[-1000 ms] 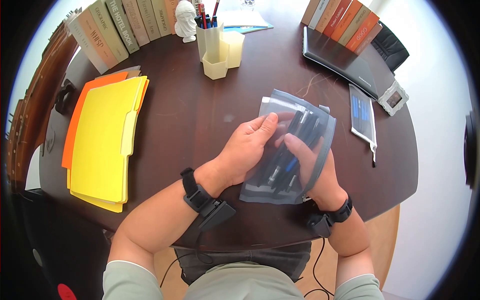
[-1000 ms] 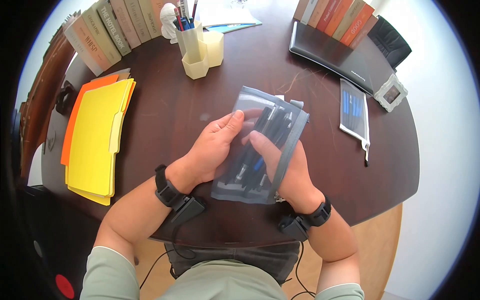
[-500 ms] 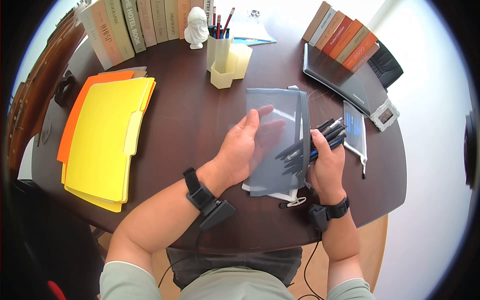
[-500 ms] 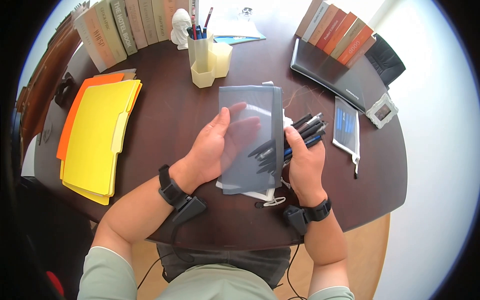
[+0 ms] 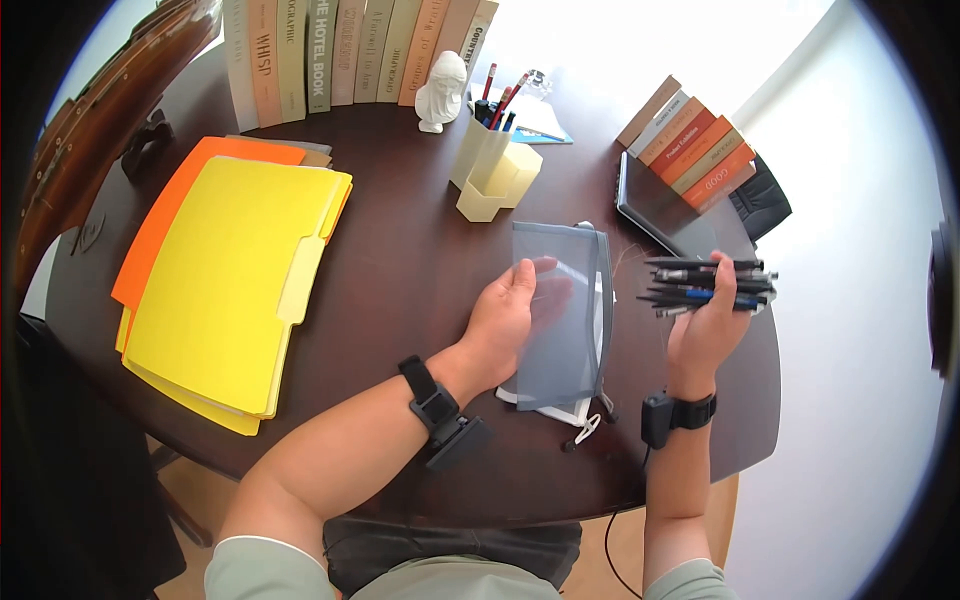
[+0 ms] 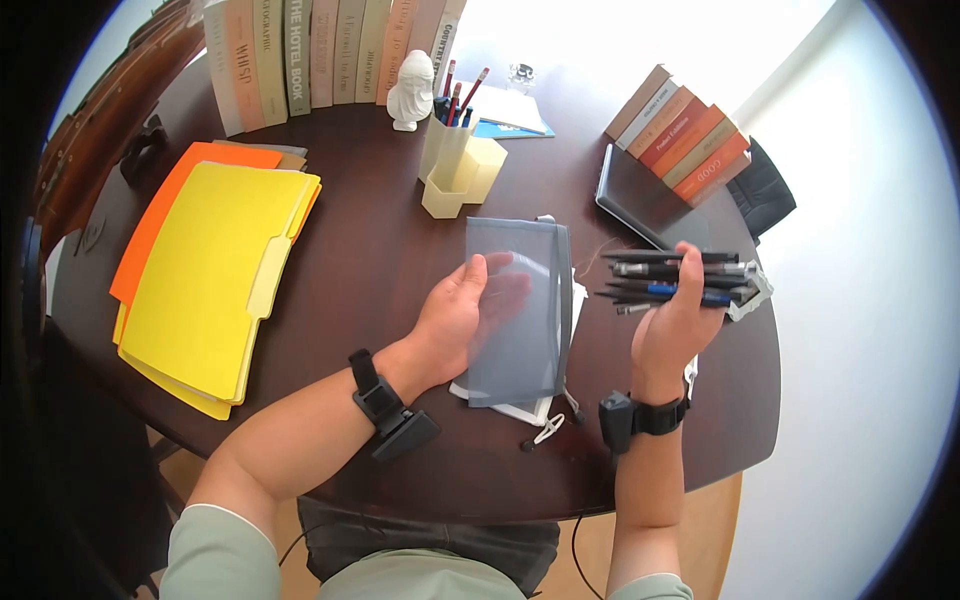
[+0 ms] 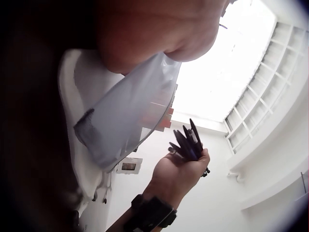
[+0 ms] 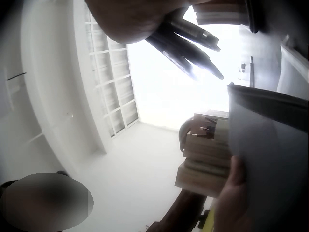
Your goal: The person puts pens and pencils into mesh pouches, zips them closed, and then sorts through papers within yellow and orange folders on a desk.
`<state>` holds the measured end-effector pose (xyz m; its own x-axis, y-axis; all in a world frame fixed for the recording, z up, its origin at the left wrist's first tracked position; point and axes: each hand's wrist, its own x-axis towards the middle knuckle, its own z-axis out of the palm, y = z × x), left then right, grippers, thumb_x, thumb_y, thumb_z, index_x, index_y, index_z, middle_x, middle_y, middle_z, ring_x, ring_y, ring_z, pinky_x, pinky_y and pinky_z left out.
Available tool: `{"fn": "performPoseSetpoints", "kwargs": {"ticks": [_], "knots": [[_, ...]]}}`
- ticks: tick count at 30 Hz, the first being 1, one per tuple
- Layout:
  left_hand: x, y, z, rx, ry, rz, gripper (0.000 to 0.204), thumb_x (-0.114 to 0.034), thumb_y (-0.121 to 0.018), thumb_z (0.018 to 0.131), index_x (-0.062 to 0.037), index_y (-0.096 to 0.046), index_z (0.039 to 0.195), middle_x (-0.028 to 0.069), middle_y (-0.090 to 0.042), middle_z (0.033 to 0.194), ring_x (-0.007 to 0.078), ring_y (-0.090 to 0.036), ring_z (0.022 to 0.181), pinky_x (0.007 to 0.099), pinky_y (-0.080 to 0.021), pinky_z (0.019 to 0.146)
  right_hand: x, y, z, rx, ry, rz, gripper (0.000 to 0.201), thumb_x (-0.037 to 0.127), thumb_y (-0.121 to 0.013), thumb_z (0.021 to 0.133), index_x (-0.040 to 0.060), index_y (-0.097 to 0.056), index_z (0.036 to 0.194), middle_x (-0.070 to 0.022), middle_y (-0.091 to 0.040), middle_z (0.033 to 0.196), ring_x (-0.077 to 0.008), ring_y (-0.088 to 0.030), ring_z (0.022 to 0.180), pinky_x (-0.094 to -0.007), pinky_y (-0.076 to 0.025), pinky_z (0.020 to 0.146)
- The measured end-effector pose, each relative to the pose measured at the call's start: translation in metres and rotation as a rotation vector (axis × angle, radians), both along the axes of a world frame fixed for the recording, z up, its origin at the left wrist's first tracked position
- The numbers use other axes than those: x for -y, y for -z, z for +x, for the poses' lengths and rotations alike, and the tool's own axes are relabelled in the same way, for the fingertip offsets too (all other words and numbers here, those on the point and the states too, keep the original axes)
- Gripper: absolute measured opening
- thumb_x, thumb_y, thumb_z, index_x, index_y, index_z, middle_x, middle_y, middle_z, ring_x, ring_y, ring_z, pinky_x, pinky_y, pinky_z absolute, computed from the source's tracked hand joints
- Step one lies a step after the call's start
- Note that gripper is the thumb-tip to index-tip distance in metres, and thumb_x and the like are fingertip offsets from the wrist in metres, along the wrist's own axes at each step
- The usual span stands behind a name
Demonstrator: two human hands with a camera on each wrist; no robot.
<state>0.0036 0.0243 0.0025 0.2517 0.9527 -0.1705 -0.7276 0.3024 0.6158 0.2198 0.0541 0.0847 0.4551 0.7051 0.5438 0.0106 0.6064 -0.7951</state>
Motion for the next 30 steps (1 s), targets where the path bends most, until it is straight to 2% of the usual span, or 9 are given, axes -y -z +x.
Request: {"fn": "performPoseSetpoints", "kwargs": {"ticks": [3, 7, 13, 17, 21, 30], "knots": [[-0.002, 0.002, 0.002, -0.026, 0.010, -0.012, 0.045, -0.034, -0.034, 0.115, -0.0029, -0.048, 0.145, 0.0134, -0.058, 0.138, 0.0231, -0.056, 0.129, 0.0390, -0.047, 0.114, -0.019, -0.024, -0.032, 0.073, -0.034, 0.013, 0.022, 0.019, -0.070, 0.099, 0.0002, -0.068, 0.109, -0.0038, -0.068, 0.100, -0.0120, -0.063, 0.086, -0.0278, -0.051, 0.077], [-0.004, 0.003, 0.001, -0.071, 0.024, -0.037, 0.042, -0.028, -0.033, 0.116, -0.0029, -0.046, 0.146, 0.0118, -0.056, 0.141, 0.0227, -0.053, 0.132, 0.0384, -0.046, 0.115, -0.048, -0.030, -0.087, 0.008, -0.197, 0.016, 0.017, 0.015, -0.073, 0.096, 0.0016, -0.066, 0.103, -0.0017, -0.066, 0.095, -0.0092, -0.061, 0.083, -0.0271, -0.050, 0.076], [-0.006, 0.004, 0.001, -0.064, 0.007, -0.051, 0.040, -0.023, -0.034, 0.115, -0.0029, -0.046, 0.147, 0.0104, -0.055, 0.142, 0.0218, -0.053, 0.133, 0.0383, -0.044, 0.116, -0.099, -0.012, -0.126, 0.214, -0.039, 0.063, 0.018, 0.015, -0.073, 0.096, 0.0014, -0.064, 0.102, -0.0021, -0.066, 0.094, -0.0092, -0.061, 0.083, -0.0272, -0.050, 0.076], [-0.011, 0.016, 0.006, -0.078, 0.000, -0.032, 0.040, -0.023, -0.032, 0.116, -0.0040, -0.046, 0.147, 0.0094, -0.055, 0.143, 0.0212, -0.053, 0.133, 0.0387, -0.043, 0.116, -0.128, 0.004, -0.129, 0.242, 0.019, 0.099, 0.019, 0.015, -0.073, 0.096, 0.0001, -0.064, 0.102, -0.0034, -0.068, 0.093, -0.0117, -0.062, 0.081, -0.0292, -0.051, 0.074], [-0.012, 0.016, 0.007, -0.101, -0.009, -0.035, 0.040, -0.024, -0.031, 0.116, -0.0064, -0.047, 0.148, 0.0067, -0.056, 0.142, 0.0195, -0.053, 0.132, 0.0373, -0.043, 0.115, -0.147, 0.020, -0.130, 0.184, -0.036, 0.046, 0.019, 0.015, -0.073, 0.096, -0.0004, -0.064, 0.101, -0.0038, -0.068, 0.093, -0.0123, -0.062, 0.081, -0.0295, -0.051, 0.074], [-0.015, 0.025, 0.012, -0.104, -0.042, 0.000, 0.036, -0.023, -0.032, 0.116, -0.0090, -0.051, 0.144, 0.0028, -0.057, 0.136, 0.0139, -0.053, 0.125, 0.0340, -0.044, 0.110, -0.158, 0.041, -0.133, 0.297, -0.034, -0.025, 0.020, 0.017, -0.075, 0.094, 0.0000, -0.066, 0.098, -0.0041, -0.069, 0.089, -0.0123, -0.062, 0.078, -0.0296, -0.051, 0.072]]}}
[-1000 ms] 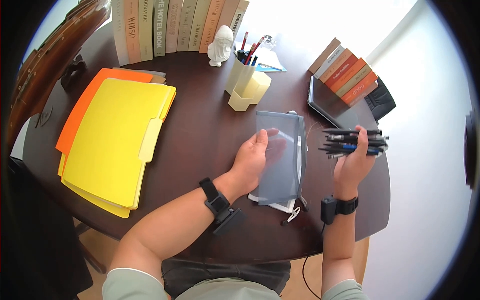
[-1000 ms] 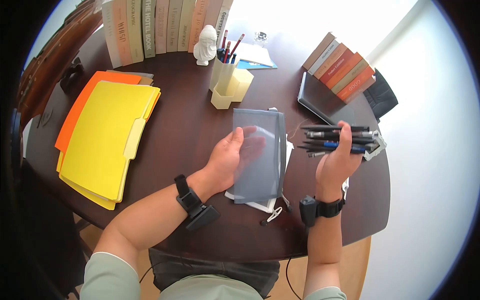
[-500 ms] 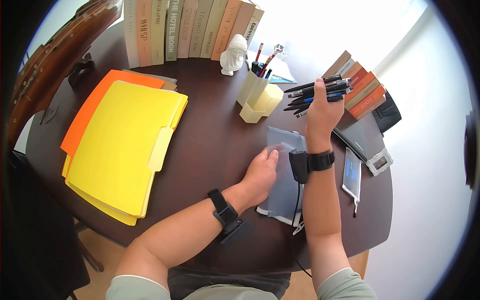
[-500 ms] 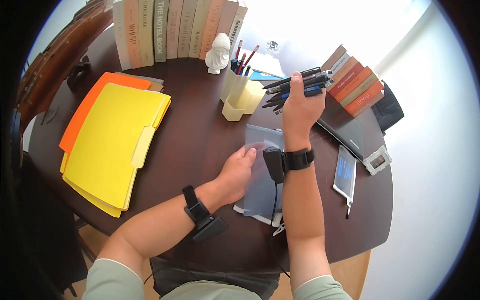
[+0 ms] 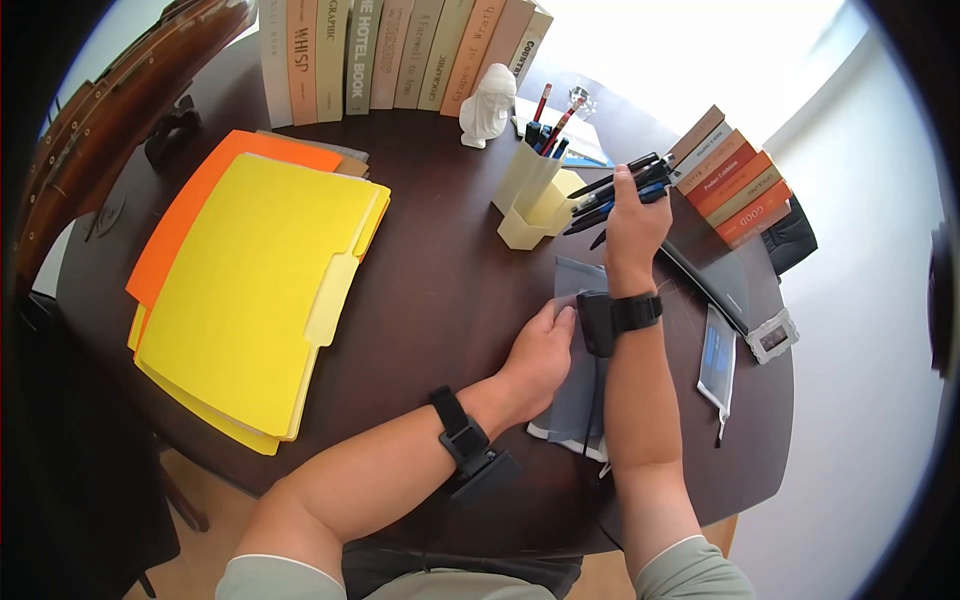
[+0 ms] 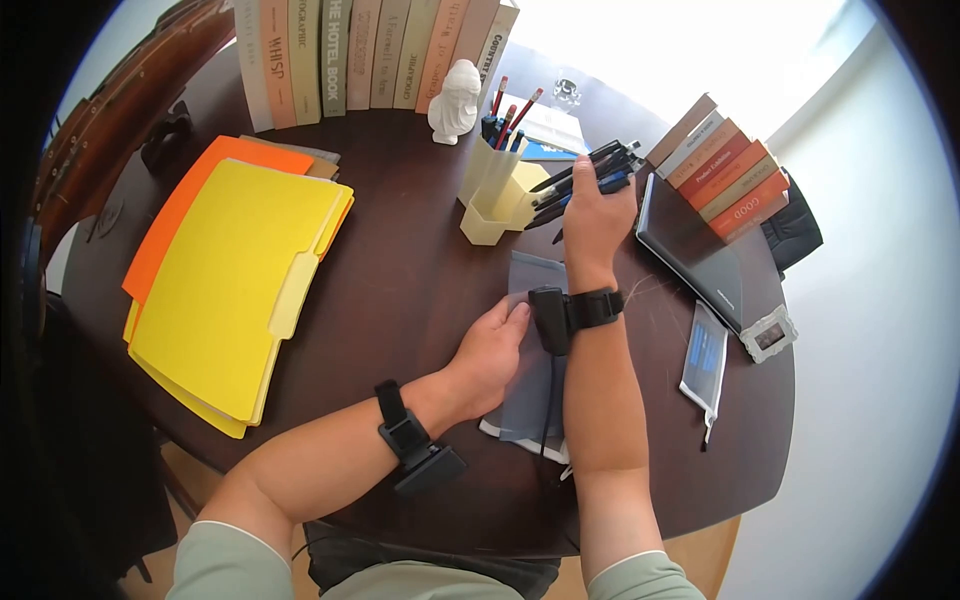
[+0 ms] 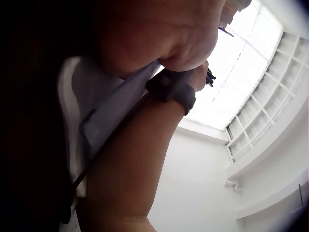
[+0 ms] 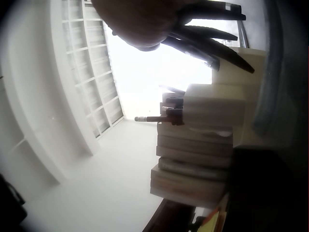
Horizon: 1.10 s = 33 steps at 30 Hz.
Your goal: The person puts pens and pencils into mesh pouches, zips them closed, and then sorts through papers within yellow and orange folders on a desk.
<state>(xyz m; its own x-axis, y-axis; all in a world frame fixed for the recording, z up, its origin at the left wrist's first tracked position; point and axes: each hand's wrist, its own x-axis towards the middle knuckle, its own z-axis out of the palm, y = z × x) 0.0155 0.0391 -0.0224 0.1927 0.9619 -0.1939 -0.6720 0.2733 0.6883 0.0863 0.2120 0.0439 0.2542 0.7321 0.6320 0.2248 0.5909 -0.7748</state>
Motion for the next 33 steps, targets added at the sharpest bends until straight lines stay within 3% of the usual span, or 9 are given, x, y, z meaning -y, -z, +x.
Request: {"fn": "performPoseSetpoints", "kwargs": {"ticks": [6, 12, 18, 22, 25, 33], "knots": [[0.001, -0.005, -0.002, 0.034, 0.006, -0.012, 0.034, -0.021, -0.032, 0.116, -0.0077, -0.051, 0.140, 0.0038, -0.057, 0.134, 0.0141, -0.053, 0.123, 0.0346, -0.044, 0.110, 0.004, 0.012, -0.003, 0.159, -0.001, -0.084, 0.022, 0.020, -0.077, 0.092, -0.0001, -0.068, 0.096, -0.0047, -0.071, 0.085, -0.0124, -0.063, 0.076, -0.0312, -0.051, 0.071], [0.002, -0.006, -0.004, 0.043, 0.010, -0.005, 0.036, -0.020, -0.030, 0.116, -0.0056, -0.049, 0.142, 0.0072, -0.057, 0.135, 0.0168, -0.054, 0.123, 0.0361, -0.044, 0.111, 0.013, 0.020, -0.002, 0.118, -0.068, -0.170, 0.019, 0.017, -0.077, 0.092, 0.0004, -0.069, 0.098, -0.0037, -0.071, 0.087, -0.0112, -0.063, 0.077, -0.0301, -0.051, 0.072], [0.003, -0.008, -0.005, 0.019, 0.011, -0.013, 0.037, -0.020, -0.030, 0.116, -0.0057, -0.049, 0.145, 0.0082, -0.057, 0.135, 0.0175, -0.054, 0.124, 0.0362, -0.044, 0.110, 0.008, 0.026, 0.000, -0.011, -0.127, -0.115, 0.020, 0.015, -0.076, 0.093, -0.0005, -0.068, 0.102, -0.0026, -0.070, 0.092, -0.0102, -0.062, 0.082, -0.0282, -0.051, 0.075], [0.003, -0.005, -0.005, -0.009, 0.010, 0.002, 0.037, -0.020, -0.030, 0.116, -0.0058, -0.051, 0.143, 0.0070, -0.057, 0.135, 0.0161, -0.053, 0.123, 0.0346, -0.044, 0.109, 0.015, 0.011, 0.001, -0.040, -0.005, -0.099, 0.025, 0.018, -0.078, 0.094, -0.0016, -0.068, 0.105, -0.0031, -0.069, 0.096, -0.0101, -0.062, 0.085, -0.0266, -0.050, 0.077], [0.003, -0.005, -0.003, 0.017, -0.013, 0.007, 0.038, -0.023, -0.033, 0.115, -0.0047, -0.052, 0.143, 0.0097, -0.060, 0.133, 0.0178, -0.053, 0.122, 0.0346, -0.042, 0.107, 0.020, -0.002, 0.001, -0.178, -0.040, -0.016, 0.025, 0.018, -0.077, 0.095, -0.0009, -0.067, 0.107, -0.0029, -0.069, 0.098, -0.0103, -0.062, 0.086, -0.0260, -0.050, 0.076], [0.006, -0.012, -0.006, 0.043, 0.019, -0.002, 0.039, -0.021, -0.031, 0.115, -0.0065, -0.047, 0.147, 0.0063, -0.057, 0.138, 0.0171, -0.053, 0.128, 0.0374, -0.043, 0.113, 0.010, -0.006, 0.005, -0.324, -0.079, 0.065, 0.036, 0.019, -0.080, 0.096, -0.0012, -0.061, 0.120, -0.0032, -0.064, 0.104, -0.0108, -0.061, 0.093, -0.0253, -0.049, 0.084]]}}
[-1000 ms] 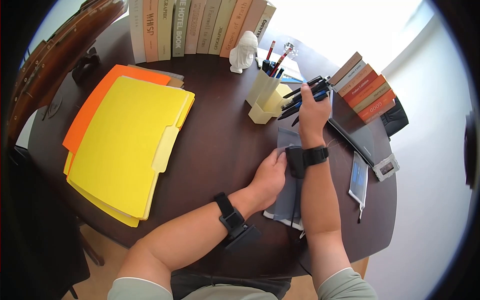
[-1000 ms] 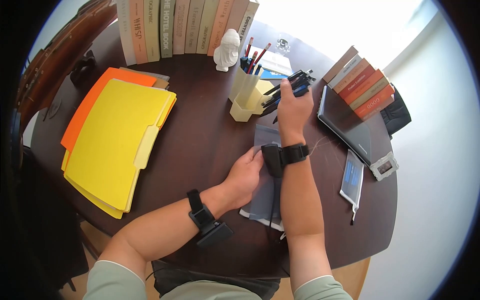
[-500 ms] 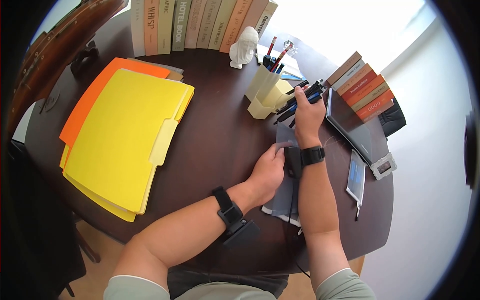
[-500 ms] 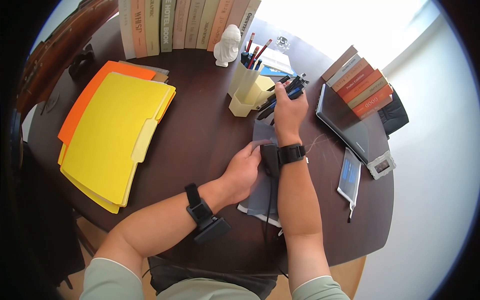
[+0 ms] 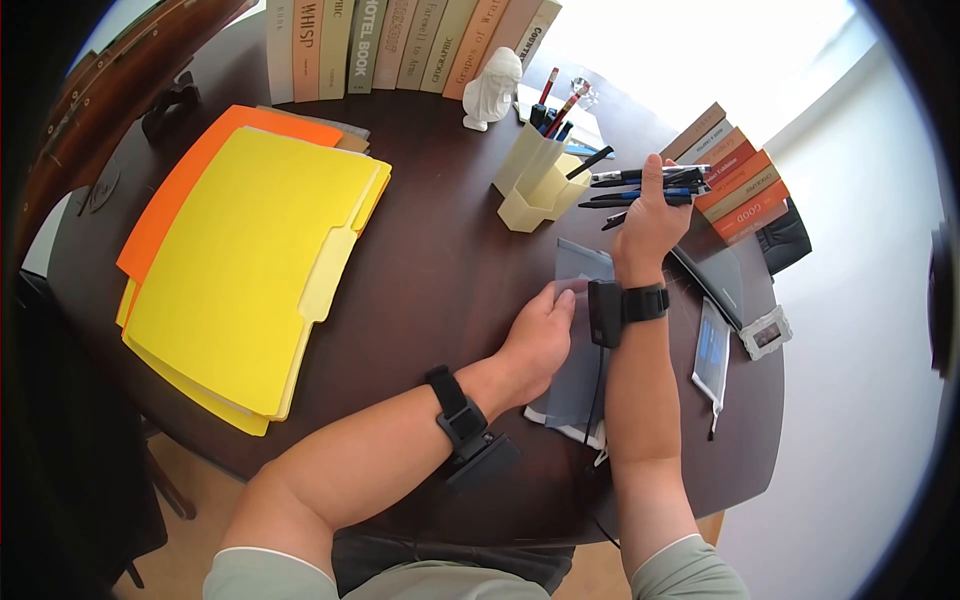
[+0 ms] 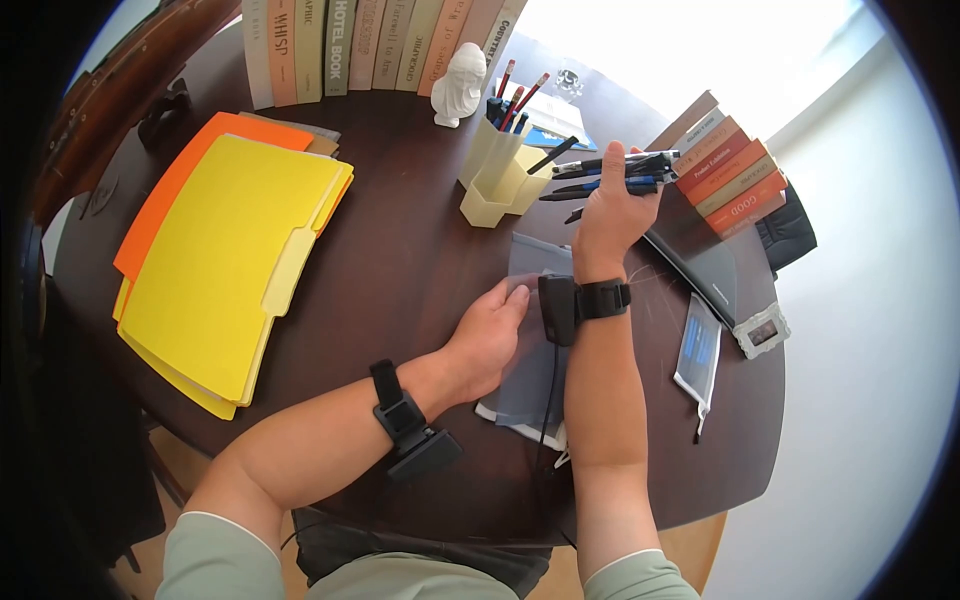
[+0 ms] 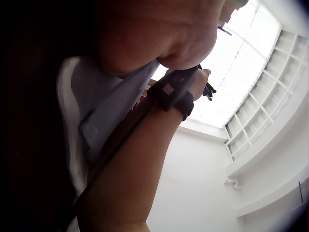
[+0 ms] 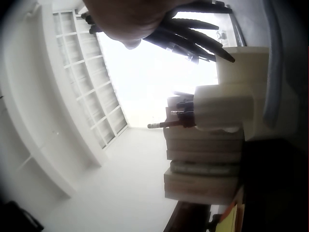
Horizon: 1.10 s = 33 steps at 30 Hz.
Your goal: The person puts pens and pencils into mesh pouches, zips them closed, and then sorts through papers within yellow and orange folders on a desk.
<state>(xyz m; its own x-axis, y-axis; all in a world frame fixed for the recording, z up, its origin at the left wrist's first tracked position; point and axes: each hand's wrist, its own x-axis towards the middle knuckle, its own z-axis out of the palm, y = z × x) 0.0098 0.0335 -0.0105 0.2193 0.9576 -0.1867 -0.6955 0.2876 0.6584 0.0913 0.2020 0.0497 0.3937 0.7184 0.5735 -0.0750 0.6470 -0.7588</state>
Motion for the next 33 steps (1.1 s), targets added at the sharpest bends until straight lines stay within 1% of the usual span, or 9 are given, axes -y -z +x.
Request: {"fn": "performPoseSetpoints", "kwargs": {"ticks": [4, 11, 15, 20, 23, 26, 29, 32, 33], "knots": [[0.000, -0.001, -0.001, -0.014, 0.013, 0.003, 0.039, -0.022, -0.030, 0.115, -0.0071, -0.045, 0.149, 0.0060, -0.057, 0.139, 0.0174, -0.052, 0.129, 0.0389, -0.042, 0.113, -0.003, 0.001, -0.002, -0.009, -0.026, -0.024, 0.041, 0.019, -0.081, 0.094, -0.0025, -0.060, 0.122, -0.0044, -0.064, 0.108, -0.0120, -0.061, 0.096, -0.0264, -0.050, 0.087], [-0.002, 0.003, 0.001, -0.040, 0.015, 0.006, 0.038, -0.022, -0.030, 0.116, -0.0078, -0.049, 0.146, 0.0053, -0.058, 0.138, 0.0163, -0.053, 0.128, 0.0369, -0.042, 0.112, -0.005, -0.002, -0.005, -0.063, -0.100, 0.001, 0.041, 0.019, -0.081, 0.095, -0.0018, -0.061, 0.124, -0.0042, -0.066, 0.109, -0.0118, -0.062, 0.097, -0.0263, -0.050, 0.087], [-0.004, 0.010, 0.004, -0.034, -0.004, 0.012, 0.038, -0.021, -0.031, 0.116, -0.0078, -0.049, 0.145, 0.0044, -0.058, 0.137, 0.0153, -0.052, 0.126, 0.0355, -0.041, 0.112, -0.003, 0.000, -0.009, 0.027, -0.093, -0.016, 0.039, 0.018, -0.082, 0.094, -0.0009, -0.064, 0.123, -0.0035, -0.067, 0.108, -0.0114, -0.062, 0.098, -0.0260, -0.049, 0.087], [-0.003, 0.007, 0.003, -0.042, -0.012, 0.014, 0.036, -0.021, -0.032, 0.116, -0.0073, -0.051, 0.143, 0.0040, -0.056, 0.137, 0.0142, -0.050, 0.125, 0.0343, -0.040, 0.111, -0.003, 0.007, -0.009, 0.166, -0.120, -0.085, 0.037, 0.016, -0.084, 0.092, -0.0010, -0.067, 0.120, -0.0041, -0.069, 0.110, -0.0110, -0.062, 0.098, -0.0257, -0.049, 0.088], [-0.003, 0.006, 0.002, -0.030, -0.005, 0.013, 0.035, -0.022, -0.033, 0.116, -0.0073, -0.052, 0.141, 0.0039, -0.056, 0.137, 0.0140, -0.049, 0.125, 0.0341, -0.039, 0.111, -0.002, 0.012, -0.013, 0.221, -0.105, -0.078, 0.036, 0.018, -0.085, 0.090, -0.0014, -0.070, 0.117, -0.0024, -0.072, 0.101, -0.0086, -0.063, 0.088, -0.0245, -0.050, 0.081], [-0.003, 0.005, 0.002, -0.007, -0.004, 0.013, 0.034, -0.023, -0.034, 0.116, -0.0077, -0.052, 0.140, 0.0040, -0.056, 0.136, 0.0140, -0.050, 0.125, 0.0337, -0.040, 0.111, 0.002, 0.012, -0.012, 0.337, -0.097, -0.174, 0.035, 0.018, -0.084, 0.091, -0.0028, -0.071, 0.116, -0.0031, -0.073, 0.100, -0.0086, -0.064, 0.088, -0.0246, -0.050, 0.079], [0.000, 0.001, 0.000, -0.029, -0.001, -0.003, 0.034, -0.022, -0.034, 0.116, -0.0076, -0.052, 0.140, 0.0045, -0.057, 0.135, 0.0143, -0.050, 0.124, 0.0335, -0.040, 0.111, 0.003, 0.015, -0.016, 0.272, -0.133, -0.187, 0.033, 0.018, -0.083, 0.092, -0.0039, -0.071, 0.114, -0.0034, -0.073, 0.099, -0.0085, -0.063, 0.087, -0.0249, -0.050, 0.077], [-0.002, 0.005, 0.002, 0.002, -0.007, 0.008, 0.034, -0.022, -0.034, 0.116, -0.0073, -0.052, 0.140, 0.0051, -0.057, 0.135, 0.0148, -0.051, 0.124, 0.0340, -0.041, 0.111, 0.002, 0.015, -0.016, 0.268, -0.124, -0.172, 0.034, 0.017, -0.083, 0.092, -0.0048, -0.071, 0.115, -0.0038, -0.073, 0.099, -0.0085, -0.062, 0.086, -0.0250, -0.050, 0.077], [-0.003, 0.006, 0.003, 0.011, -0.009, 0.014, 0.034, -0.022, -0.034, 0.116, -0.0070, -0.052, 0.140, 0.0053, -0.057, 0.135, 0.0150, -0.052, 0.124, 0.0343, -0.041, 0.111, 0.003, 0.015, -0.015, 0.271, -0.132, -0.184, 0.037, 0.019, -0.083, 0.092, -0.0047, -0.070, 0.117, -0.0032, -0.072, 0.100, -0.0083, -0.062, 0.088, -0.0243, -0.049, 0.078]]}}
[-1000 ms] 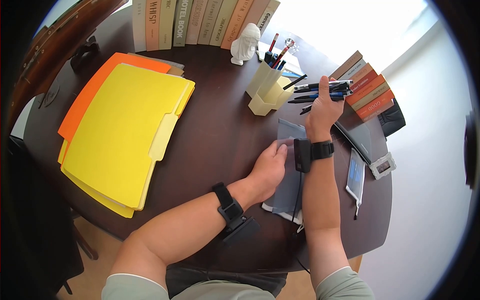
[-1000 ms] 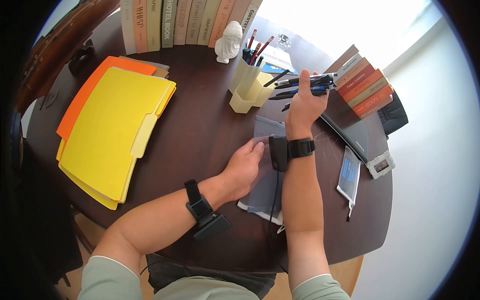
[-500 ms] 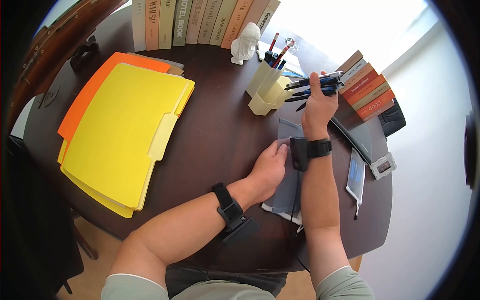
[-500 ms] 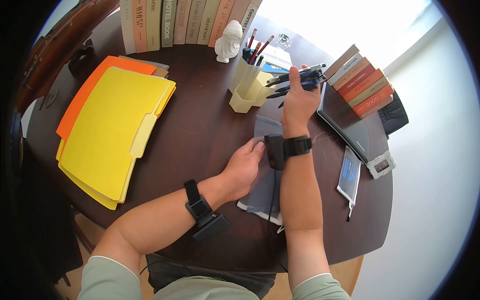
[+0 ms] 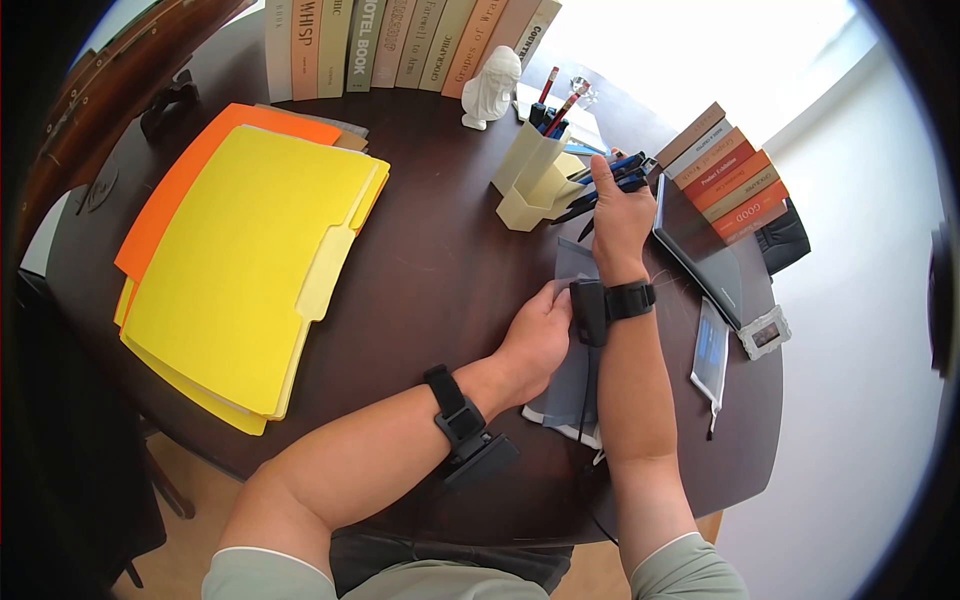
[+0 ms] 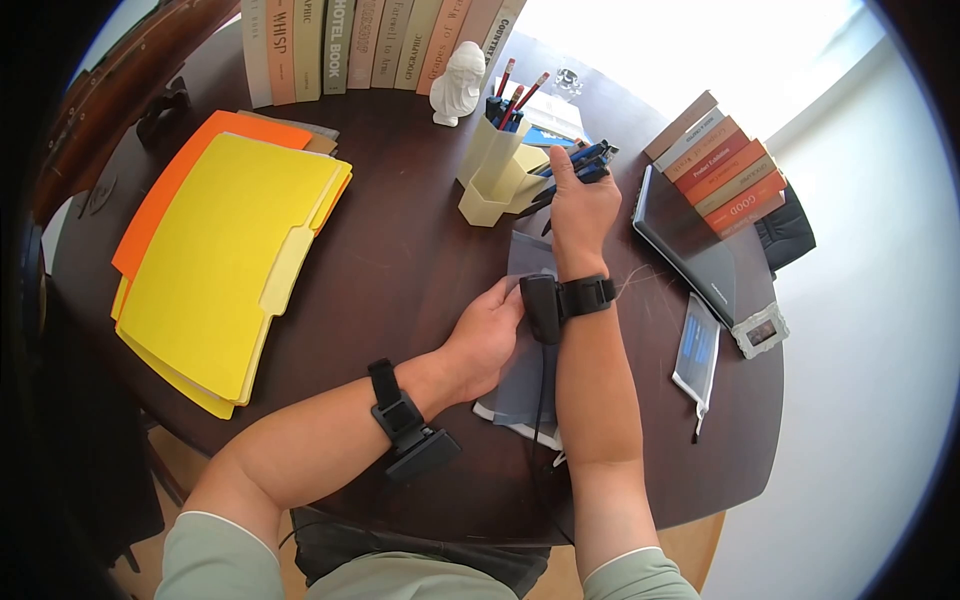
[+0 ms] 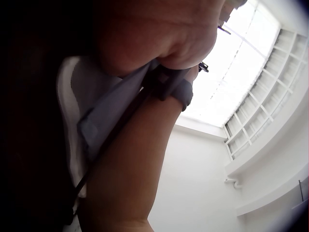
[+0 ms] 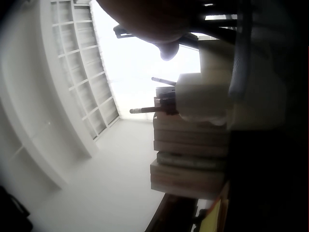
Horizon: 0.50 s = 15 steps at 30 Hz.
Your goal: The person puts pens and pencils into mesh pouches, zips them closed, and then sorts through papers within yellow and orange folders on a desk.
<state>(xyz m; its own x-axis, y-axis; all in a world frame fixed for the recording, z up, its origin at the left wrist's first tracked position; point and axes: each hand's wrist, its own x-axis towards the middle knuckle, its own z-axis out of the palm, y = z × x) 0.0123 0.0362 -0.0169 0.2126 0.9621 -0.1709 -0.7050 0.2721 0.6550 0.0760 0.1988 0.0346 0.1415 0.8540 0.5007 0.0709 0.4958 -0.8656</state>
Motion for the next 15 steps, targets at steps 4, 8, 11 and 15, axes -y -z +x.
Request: {"fn": "performPoseSetpoints", "kwargs": {"ticks": [4, 8, 11, 15], "knots": [[-0.001, 0.001, 0.001, -0.002, 0.002, 0.001, 0.035, -0.021, -0.034, 0.116, -0.0067, -0.051, 0.142, 0.0061, -0.057, 0.134, 0.0156, -0.052, 0.124, 0.0350, -0.042, 0.111, 0.001, 0.001, 0.002, 0.035, 0.009, 0.000, 0.043, 0.023, -0.083, 0.093, -0.0042, -0.069, 0.124, -0.0007, -0.068, 0.100, -0.0070, -0.059, 0.089, -0.0223, -0.046, 0.079], [-0.001, 0.001, 0.000, -0.007, 0.000, -0.003, 0.036, -0.021, -0.033, 0.116, -0.0065, -0.051, 0.144, 0.0066, -0.058, 0.134, 0.0160, -0.053, 0.125, 0.0347, -0.042, 0.111, 0.000, 0.001, 0.003, 0.046, 0.083, 0.004, 0.042, 0.022, -0.081, 0.095, -0.0037, -0.068, 0.125, 0.0008, -0.065, 0.096, -0.0060, -0.054, 0.084, -0.0218, -0.044, 0.075], [-0.001, 0.001, 0.000, -0.021, -0.008, 0.005, 0.037, -0.021, -0.032, 0.116, -0.0062, -0.050, 0.145, 0.0070, -0.057, 0.135, 0.0164, -0.053, 0.125, 0.0346, -0.042, 0.111, -0.005, 0.004, 0.007, 0.058, 0.154, 0.071, 0.038, 0.020, -0.079, 0.096, -0.0042, -0.068, 0.123, -0.0023, -0.070, 0.094, -0.0081, -0.061, 0.084, -0.0233, -0.047, 0.074], [0.001, -0.002, -0.001, -0.032, -0.009, 0.005, 0.038, -0.021, -0.031, 0.115, -0.0049, -0.049, 0.145, 0.0083, -0.057, 0.137, 0.0176, -0.054, 0.126, 0.0353, -0.043, 0.112, -0.011, -0.005, 0.018, -0.037, 0.217, 0.079, 0.031, 0.018, -0.077, 0.097, -0.0034, -0.069, 0.117, -0.0016, -0.068, 0.092, -0.0084, -0.060, 0.081, -0.0243, -0.047, 0.072]]}}
